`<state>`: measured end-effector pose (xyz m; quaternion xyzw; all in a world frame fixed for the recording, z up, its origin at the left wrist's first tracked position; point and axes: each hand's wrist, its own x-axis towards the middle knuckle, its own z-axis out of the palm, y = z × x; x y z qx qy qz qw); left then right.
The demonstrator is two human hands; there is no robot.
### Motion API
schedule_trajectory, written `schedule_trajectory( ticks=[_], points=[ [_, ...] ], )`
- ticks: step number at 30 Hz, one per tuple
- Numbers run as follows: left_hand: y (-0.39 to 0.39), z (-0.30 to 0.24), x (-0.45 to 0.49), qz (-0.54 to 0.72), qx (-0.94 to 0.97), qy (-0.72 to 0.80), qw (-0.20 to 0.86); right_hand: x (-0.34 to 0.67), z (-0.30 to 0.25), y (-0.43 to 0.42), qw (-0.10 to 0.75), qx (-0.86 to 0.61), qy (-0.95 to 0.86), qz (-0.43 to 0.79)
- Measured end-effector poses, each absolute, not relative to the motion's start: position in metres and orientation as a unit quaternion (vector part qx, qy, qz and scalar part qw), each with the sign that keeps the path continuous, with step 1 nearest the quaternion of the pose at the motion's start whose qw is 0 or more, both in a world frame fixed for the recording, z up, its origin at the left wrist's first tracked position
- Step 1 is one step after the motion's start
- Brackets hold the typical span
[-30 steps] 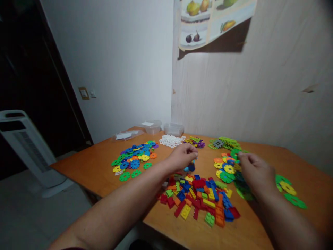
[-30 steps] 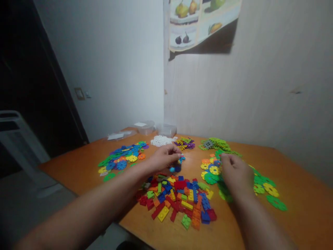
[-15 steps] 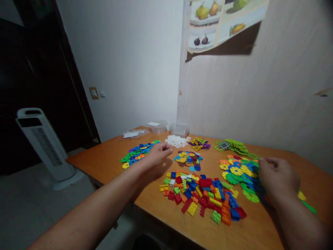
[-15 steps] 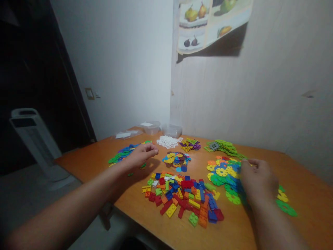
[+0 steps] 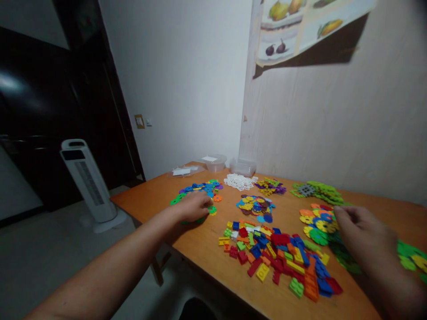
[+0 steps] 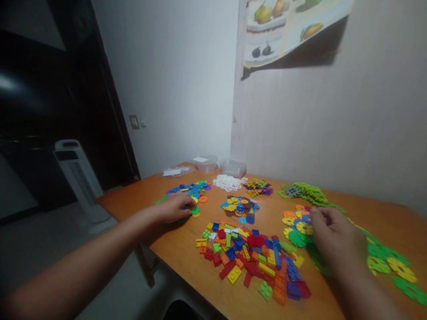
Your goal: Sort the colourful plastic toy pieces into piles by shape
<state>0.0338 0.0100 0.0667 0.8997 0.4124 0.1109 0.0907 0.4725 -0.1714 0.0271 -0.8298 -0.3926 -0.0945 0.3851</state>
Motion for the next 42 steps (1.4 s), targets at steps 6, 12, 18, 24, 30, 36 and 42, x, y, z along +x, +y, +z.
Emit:
schedule_trajectory(
  ticks=[6, 12, 18, 24, 30, 36, 42],
  points=[
    [0.005, 0.062, 0.04, 0.035, 0.922, 0.385, 0.007, 0.474, 0.024, -0.17, 0.387, -0.831, -0.39, -0.085],
    [0.006, 0.06, 0.045, 0.035, 0.921, 0.387, -0.018, 0.468, 0.026, -0.171, 0.394, -0.825, -0.396, -0.085],
    [0.005, 0.063, 0.057, 0.103, 0.902, 0.415, -0.051, 0.448, 0.035, -0.173, 0.408, -0.81, -0.411, -0.087],
    [-0.009, 0.06, 0.107, 0.25, 0.884, 0.388, 0.073, 0.412, 0.034, -0.17, 0.484, -0.713, -0.508, -0.007],
    [-0.032, 0.06, 0.18, 0.281, 0.892, 0.26, 0.241, 0.39, 0.034, -0.17, 0.458, -0.648, -0.593, 0.139],
    [-0.056, 0.068, 0.221, 0.293, 0.877, 0.238, 0.297, 0.399, 0.028, -0.162, 0.525, -0.632, -0.532, 0.206],
    [-0.048, 0.068, 0.202, 0.32, 0.832, 0.263, 0.369, 0.473, 0.029, -0.164, 0.505, -0.793, -0.34, 0.007]
  ],
)
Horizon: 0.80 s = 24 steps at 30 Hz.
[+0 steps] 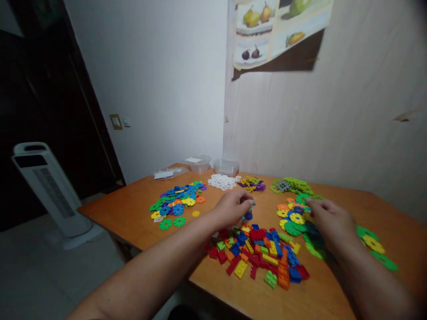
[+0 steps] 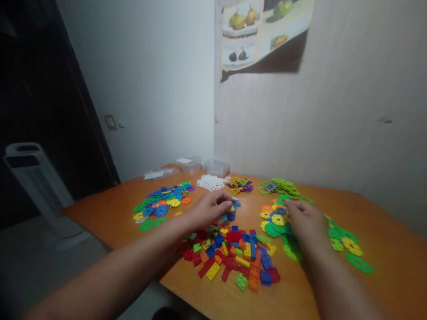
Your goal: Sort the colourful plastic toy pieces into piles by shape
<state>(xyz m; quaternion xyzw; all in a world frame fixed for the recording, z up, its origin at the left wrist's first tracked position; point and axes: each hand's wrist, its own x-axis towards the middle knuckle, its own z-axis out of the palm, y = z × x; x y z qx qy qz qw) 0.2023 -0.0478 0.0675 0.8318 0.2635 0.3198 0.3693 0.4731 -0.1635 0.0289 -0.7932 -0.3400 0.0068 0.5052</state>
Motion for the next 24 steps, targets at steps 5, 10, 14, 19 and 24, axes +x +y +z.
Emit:
schedule_trajectory(
  ticks=[5, 10, 14, 19, 24],
  points=[
    [-0.027, 0.069, 0.16, 0.336, 0.823, 0.318, 0.329, 0.503, 0.026, -0.173, 0.451, -0.853, -0.262, -0.033],
    [-0.003, 0.07, 0.11, 0.364, 0.826, 0.337, 0.268, 0.5, 0.03, -0.177, 0.428, -0.864, -0.259, -0.066],
    [0.018, 0.065, 0.069, 0.368, 0.816, 0.389, 0.217, 0.494, 0.035, -0.175, 0.424, -0.855, -0.289, -0.08],
    [0.034, 0.06, 0.029, 0.303, 0.822, 0.473, 0.098, 0.481, 0.031, -0.171, 0.436, -0.828, -0.348, -0.063],
    [0.026, 0.057, 0.021, 0.157, 0.862, 0.482, -0.021, 0.474, 0.025, -0.166, 0.436, -0.817, -0.372, -0.058]
  ],
)
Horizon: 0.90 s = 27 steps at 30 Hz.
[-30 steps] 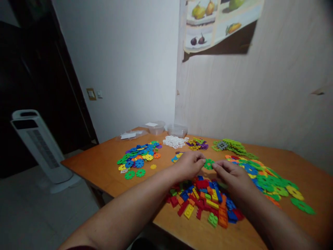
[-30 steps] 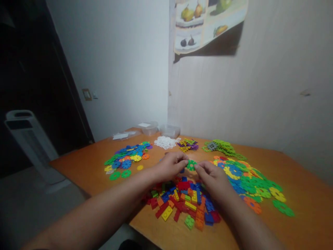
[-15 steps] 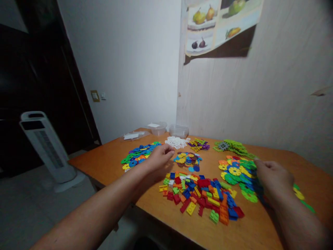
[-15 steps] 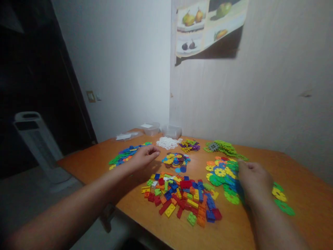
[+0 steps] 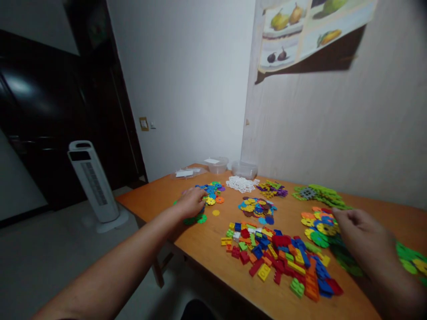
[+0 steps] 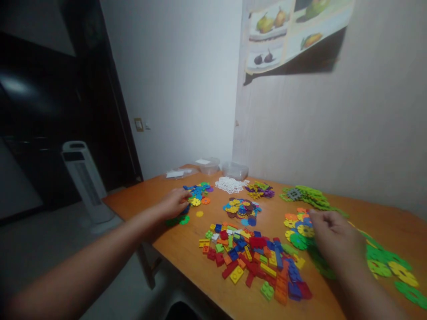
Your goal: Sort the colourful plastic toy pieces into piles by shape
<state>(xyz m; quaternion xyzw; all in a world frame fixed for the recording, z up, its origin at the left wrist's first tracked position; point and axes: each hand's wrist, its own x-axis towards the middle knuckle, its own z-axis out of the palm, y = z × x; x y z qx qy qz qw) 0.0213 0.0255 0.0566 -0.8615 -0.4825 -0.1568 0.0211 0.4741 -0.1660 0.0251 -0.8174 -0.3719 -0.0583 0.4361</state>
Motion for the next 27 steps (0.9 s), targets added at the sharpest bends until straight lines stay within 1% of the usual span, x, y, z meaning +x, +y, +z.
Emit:
schedule_trajectory(
  ticks=[4, 7, 13, 16, 19, 22, 24, 27],
  points=[
    [0.016, 0.053, 0.034, -0.108, -0.872, -0.469, 0.083, 0.474, 0.022, -0.165, 0.432, -0.812, -0.388, -0.057],
    [0.014, 0.052, 0.045, -0.099, -0.878, -0.46, 0.092, 0.474, 0.022, -0.166, 0.425, -0.813, -0.394, -0.058],
    [0.016, 0.05, 0.05, -0.135, -0.869, -0.466, 0.094, 0.469, 0.026, -0.168, 0.431, -0.809, -0.396, -0.061],
    [0.019, 0.049, 0.051, -0.184, -0.842, -0.498, 0.094, 0.458, 0.033, -0.171, 0.441, -0.799, -0.404, -0.063],
    [0.018, 0.047, 0.063, -0.277, -0.826, -0.489, 0.029, 0.437, 0.04, -0.174, 0.457, -0.779, -0.425, -0.051],
    [0.006, 0.046, 0.091, -0.351, -0.834, -0.414, -0.098, 0.412, 0.043, -0.174, 0.49, -0.728, -0.478, 0.014],
    [-0.009, 0.048, 0.115, -0.368, -0.837, -0.366, -0.172, 0.398, 0.041, -0.173, 0.49, -0.695, -0.521, 0.072],
    [-0.035, 0.056, 0.15, -0.365, -0.845, -0.302, -0.248, 0.386, 0.038, -0.172, 0.458, -0.665, -0.57, 0.15]
  ],
)
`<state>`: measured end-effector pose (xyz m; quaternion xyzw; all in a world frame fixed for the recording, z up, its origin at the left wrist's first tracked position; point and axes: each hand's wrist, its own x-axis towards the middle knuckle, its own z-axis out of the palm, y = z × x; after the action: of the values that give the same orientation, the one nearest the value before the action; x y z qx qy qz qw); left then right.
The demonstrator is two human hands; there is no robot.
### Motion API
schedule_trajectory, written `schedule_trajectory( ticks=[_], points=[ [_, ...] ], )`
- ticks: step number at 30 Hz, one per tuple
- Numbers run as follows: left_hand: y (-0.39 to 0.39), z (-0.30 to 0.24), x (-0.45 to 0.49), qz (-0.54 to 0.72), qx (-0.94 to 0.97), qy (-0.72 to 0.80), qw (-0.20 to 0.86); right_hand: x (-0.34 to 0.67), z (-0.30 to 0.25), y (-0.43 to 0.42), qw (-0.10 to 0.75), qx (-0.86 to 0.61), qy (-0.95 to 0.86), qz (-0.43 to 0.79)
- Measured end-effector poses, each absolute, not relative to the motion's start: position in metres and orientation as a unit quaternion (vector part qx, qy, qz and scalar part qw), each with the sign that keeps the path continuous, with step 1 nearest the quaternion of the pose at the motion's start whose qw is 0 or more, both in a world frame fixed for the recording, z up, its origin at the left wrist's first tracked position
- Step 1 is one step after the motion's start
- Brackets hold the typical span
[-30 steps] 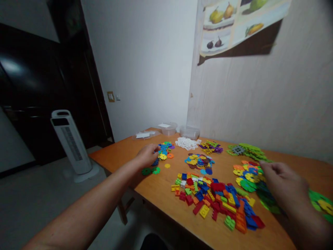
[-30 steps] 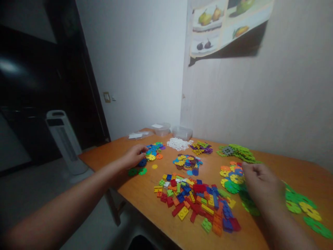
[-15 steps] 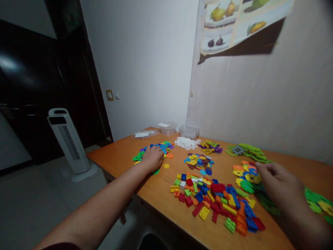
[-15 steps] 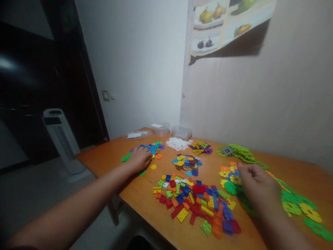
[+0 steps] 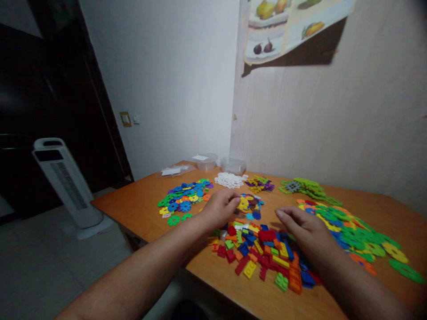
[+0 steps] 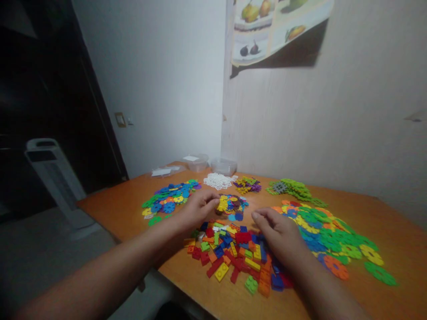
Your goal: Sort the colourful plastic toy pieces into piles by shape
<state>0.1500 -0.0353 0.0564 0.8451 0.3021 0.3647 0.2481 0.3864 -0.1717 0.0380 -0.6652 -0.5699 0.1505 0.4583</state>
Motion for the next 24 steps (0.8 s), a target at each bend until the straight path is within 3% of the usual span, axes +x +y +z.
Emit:
schedule_trajectory(
  ticks=[10, 13, 17, 24],
  points=[
    [-0.073, 0.071, 0.208, 0.335, 0.852, 0.226, 0.333, 0.391, 0.032, -0.171, 0.544, -0.624, -0.495, 0.264],
    [-0.07, 0.07, 0.204, 0.36, 0.823, 0.243, 0.365, 0.417, 0.036, -0.17, 0.551, -0.681, -0.452, 0.167],
    [-0.053, 0.067, 0.182, 0.384, 0.801, 0.272, 0.369, 0.468, 0.038, -0.173, 0.498, -0.797, -0.341, -0.005],
    [-0.01, 0.063, 0.122, 0.443, 0.775, 0.338, 0.298, 0.503, 0.031, -0.179, 0.416, -0.869, -0.266, -0.037]
  ],
)
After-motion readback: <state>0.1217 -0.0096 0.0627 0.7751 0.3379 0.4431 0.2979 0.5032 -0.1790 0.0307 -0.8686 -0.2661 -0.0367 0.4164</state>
